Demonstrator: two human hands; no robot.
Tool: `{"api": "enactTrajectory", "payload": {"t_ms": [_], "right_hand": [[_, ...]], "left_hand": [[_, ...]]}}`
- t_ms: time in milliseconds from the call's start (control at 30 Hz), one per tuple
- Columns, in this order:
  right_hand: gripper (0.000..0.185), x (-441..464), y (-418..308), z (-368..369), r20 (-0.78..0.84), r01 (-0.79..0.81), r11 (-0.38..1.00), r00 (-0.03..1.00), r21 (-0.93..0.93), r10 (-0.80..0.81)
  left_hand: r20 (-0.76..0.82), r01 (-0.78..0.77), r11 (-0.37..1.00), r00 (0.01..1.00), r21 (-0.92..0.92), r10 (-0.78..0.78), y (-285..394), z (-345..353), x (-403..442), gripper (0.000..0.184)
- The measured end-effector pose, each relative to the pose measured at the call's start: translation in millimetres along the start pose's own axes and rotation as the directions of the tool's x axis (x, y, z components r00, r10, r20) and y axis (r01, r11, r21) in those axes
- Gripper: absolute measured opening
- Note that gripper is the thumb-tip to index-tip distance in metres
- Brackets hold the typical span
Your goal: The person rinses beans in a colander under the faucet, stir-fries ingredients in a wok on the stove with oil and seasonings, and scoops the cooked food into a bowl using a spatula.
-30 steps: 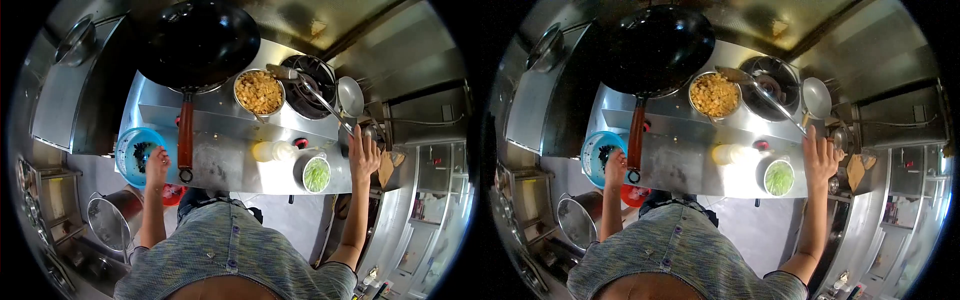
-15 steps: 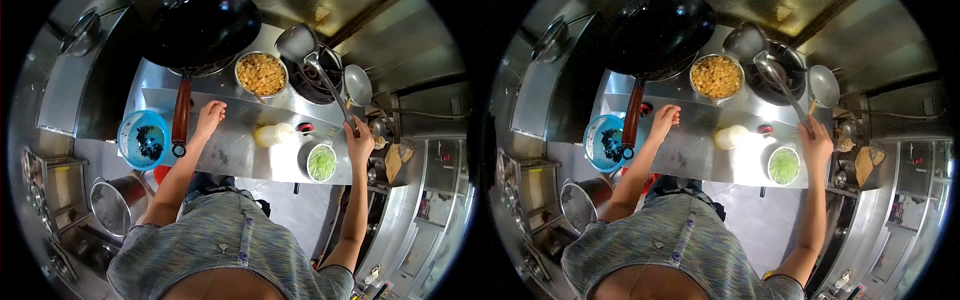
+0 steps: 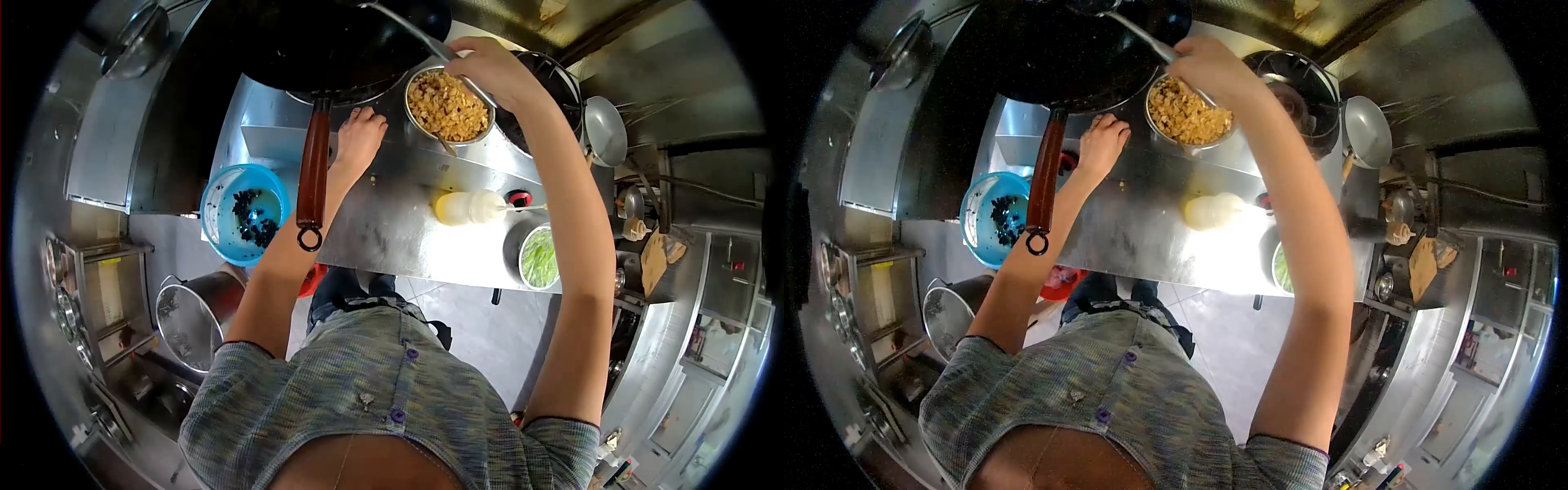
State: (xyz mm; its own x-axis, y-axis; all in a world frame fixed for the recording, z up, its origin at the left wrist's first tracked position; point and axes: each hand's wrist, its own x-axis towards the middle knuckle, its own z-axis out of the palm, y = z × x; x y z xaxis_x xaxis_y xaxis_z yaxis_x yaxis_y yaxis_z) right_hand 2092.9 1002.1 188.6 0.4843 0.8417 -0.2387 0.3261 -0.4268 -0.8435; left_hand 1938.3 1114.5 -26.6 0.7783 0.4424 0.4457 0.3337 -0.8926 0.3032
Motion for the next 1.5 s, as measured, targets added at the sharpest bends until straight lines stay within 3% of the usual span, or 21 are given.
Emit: {"api": "enactTrajectory", "payload": {"t_ms": [67, 167, 267, 333, 400, 467, 533, 567, 600, 667, 733, 767, 867, 1000, 1133, 1167, 1200, 1267, 1400, 1500], "right_hand": [[0.040, 16, -5, 5, 0.028, 0.012, 0.998, 1.000, -0.054, -0.010], [0.040, 28, -9, 10, 0.080, -0.034, 0.997, 0.996, -0.075, 0.040], [0.037, 23, -6, 1, 0.115, -0.037, 0.983, 0.992, -0.181, 0.058], [0.036, 7, 2, -9, 0.106, -0.003, 0.971, 0.994, -0.239, 0.030], [0.033, -15, 29, -21, -0.060, -0.014, 0.999, 0.998, -0.042, 0.011], [0.029, -31, 63, -38, -0.159, -0.059, 0.986, 0.984, 0.157, 0.084], [0.026, -44, 106, -44, -0.260, -0.184, 0.972, 0.941, 0.145, 0.217], [0.025, -45, 136, -40, -0.267, -0.191, 0.959, 0.933, 0.207, 0.243], [0.024, -47, 164, -37, -0.271, -0.200, 0.942, 0.923, 0.270, 0.273], [0.025, -48, 183, -22, -0.135, -0.268, 0.865, 0.926, 0.423, 0.353], [0.029, -35, 192, -9, -0.028, -0.313, 0.797, 0.924, 0.517, 0.381], [0.030, -32, 188, -5, -0.015, -0.285, 0.768, 0.934, 0.574, 0.357], [0.032, -16, 183, 7, 0.087, -0.300, 0.703, 0.943, 0.645, 0.322], [0.036, -14, 163, 18, -0.117, -0.353, 0.709, 0.845, 0.611, 0.522], [0.035, -31, 153, 16, -0.145, -0.371, 0.665, 0.798, 0.648, 0.586], [0.035, -37, 149, 11, -0.192, -0.308, 0.677, 0.808, 0.668, 0.557], [0.031, -46, 146, 6, -0.255, -0.201, 0.674, 0.819, 0.711, 0.514], [0.022, -68, 139, -13, -0.279, -0.179, 0.717, 0.837, 0.674, 0.471], [0.026, -155, 125, -72, -0.384, -0.157, 0.783, 0.803, 0.602, 0.456], [0.022, -231, 127, -102, -0.501, -0.079, 0.793, 0.736, 0.604, 0.455]], "left_hand": [[0.058, 0.027, 0.999, 0.998, 0.020, -0.028, -2, 2, 2, 0.012], [0.010, 0.034, 0.994, 0.999, 0.100, -0.035, 0, 2, 4, 0.011], [-0.038, 0.181, 0.956, 0.980, -0.232, -0.195, 17, -15, 5, 0.012], [-0.153, 0.135, 0.855, 0.958, -0.500, -0.241, 51, -37, 16, 0.007], [-0.225, -0.010, 0.830, 0.964, -0.558, -0.140, 70, -32, 32, 0.008], [-0.203, 0.017, 0.857, 0.969, -0.516, -0.142, 73, -21, 38, 0.009], [-0.227, 0.060, 0.861, 0.953, -0.505, -0.200, 71, -21, 33, 0.010], [-0.132, 0.196, 0.827, 0.942, -0.527, -0.308, 70, -23, 26, 0.011], [-0.186, 0.170, 0.785, 0.922, -0.595, -0.340, 67, -15, 20, 0.013], [-0.151, 0.226, 0.725, 0.897, -0.651, -0.415, 58, 8, 12, 0.020], [0.135, 0.496, 0.593, 0.826, -0.635, -0.547, 54, 31, 11, 0.030], [0.312, 0.572, 0.369, 0.764, -0.733, -0.565, 62, 23, 16, 0.035], [0.341, 0.514, 0.273, 0.801, -0.813, -0.493, 66, 15, 21, 0.029], [0.273, 0.420, 0.255, 0.845, -0.871, -0.460, 63, 23, 18, 0.022], [0.243, 0.397, 0.355, 0.881, -0.846, -0.407, 73, 5, 19, 0.021], [0.240, 0.373, 0.359, 0.900, -0.855, -0.364, 78, -2, 21, 0.022], [0.246, 0.339, 0.269, 0.913, -0.901, -0.326, 84, -8, 23, 0.024], [0.273, 0.361, 0.256, 0.906, -0.897, -0.324, 106, -24, 31, 0.025], [0.325, 0.361, 0.217, 0.928, -0.907, -0.185, 191, -59, 46, 0.030], [0.281, 0.291, 0.147, 0.956, -0.945, -0.081, 261, -65, 37, 0.031]]}}
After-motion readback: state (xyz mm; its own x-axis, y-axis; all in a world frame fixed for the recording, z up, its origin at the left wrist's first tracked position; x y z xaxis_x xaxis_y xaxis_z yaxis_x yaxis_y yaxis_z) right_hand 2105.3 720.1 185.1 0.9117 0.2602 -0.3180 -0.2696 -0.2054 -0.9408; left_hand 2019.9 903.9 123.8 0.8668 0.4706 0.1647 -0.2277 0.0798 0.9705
